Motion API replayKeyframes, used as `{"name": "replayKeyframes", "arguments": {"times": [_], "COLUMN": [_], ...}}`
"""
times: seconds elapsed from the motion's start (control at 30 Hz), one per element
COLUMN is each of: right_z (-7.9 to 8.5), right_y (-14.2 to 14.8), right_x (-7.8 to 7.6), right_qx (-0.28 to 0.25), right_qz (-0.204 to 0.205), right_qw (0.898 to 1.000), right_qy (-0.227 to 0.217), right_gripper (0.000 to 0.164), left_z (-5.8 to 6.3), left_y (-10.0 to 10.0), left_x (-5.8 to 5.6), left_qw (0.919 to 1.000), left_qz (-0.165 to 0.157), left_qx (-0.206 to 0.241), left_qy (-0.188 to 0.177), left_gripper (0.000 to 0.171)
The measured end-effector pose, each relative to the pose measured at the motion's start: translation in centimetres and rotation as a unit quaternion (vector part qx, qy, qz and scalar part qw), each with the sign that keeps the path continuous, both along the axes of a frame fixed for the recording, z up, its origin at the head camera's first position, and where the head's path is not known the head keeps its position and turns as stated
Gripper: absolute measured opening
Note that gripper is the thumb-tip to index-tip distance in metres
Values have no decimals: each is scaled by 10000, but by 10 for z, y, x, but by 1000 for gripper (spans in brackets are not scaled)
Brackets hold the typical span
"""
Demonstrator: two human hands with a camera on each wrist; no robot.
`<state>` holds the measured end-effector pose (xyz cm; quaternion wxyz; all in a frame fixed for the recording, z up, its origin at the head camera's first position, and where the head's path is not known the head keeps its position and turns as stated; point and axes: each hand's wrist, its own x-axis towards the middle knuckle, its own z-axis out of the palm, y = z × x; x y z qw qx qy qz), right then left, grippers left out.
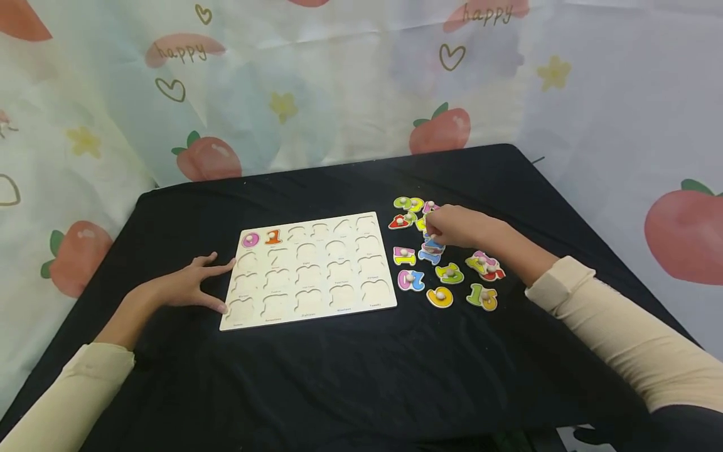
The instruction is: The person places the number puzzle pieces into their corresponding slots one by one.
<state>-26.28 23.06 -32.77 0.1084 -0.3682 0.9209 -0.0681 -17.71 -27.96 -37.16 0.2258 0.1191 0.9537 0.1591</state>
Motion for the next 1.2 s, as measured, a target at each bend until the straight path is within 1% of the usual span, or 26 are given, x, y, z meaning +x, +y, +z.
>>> {"name": "replayKeyframes", "arguments": {"times": [0.17, 0.3, 0.47, 0.6, 0.7, 0.87, 1.03, 1.2], "right_z": [-2, -2, -2, -4, -6, -10, -14, -18], "right_y": [-14, -23, -34, -47, -57, -76, -106, -141], "right_x": [-7, -12, -16, -21, -26, -33, -38, -39], "right_qx": [-128, -168, -186, -83, 1, 152, 126, 168], "right_qz": [257, 423, 562, 587, 612, 627, 588, 435], "right_qw": [9993, 9985, 9977, 9978, 9979, 9976, 9980, 9988], "right_qy": [221, 308, 341, 283, 233, 261, 208, 157], "right_gripper": [7, 4, 5, 6, 5, 5, 7, 10], "left_z": [1, 1, 1, 2, 0, 0, 1, 2], "left_y": [1, 4, 5, 2, 2, 2, 2, 3], "left_x": [0, -1, -2, -3, -1, 0, -1, 1], "left_qw": [10000, 10000, 10000, 10000, 10000, 10000, 10000, 10000], "left_qz": [27, 28, -7, 4, 22, -11, 7, -29], "left_qx": [-41, -32, -43, -86, -61, -34, -43, -42], "left_qy": [-15, -23, 4, -3, -55, -42, 22, 6], "left_gripper": [110, 110, 110, 110, 111, 110, 108, 107]}}
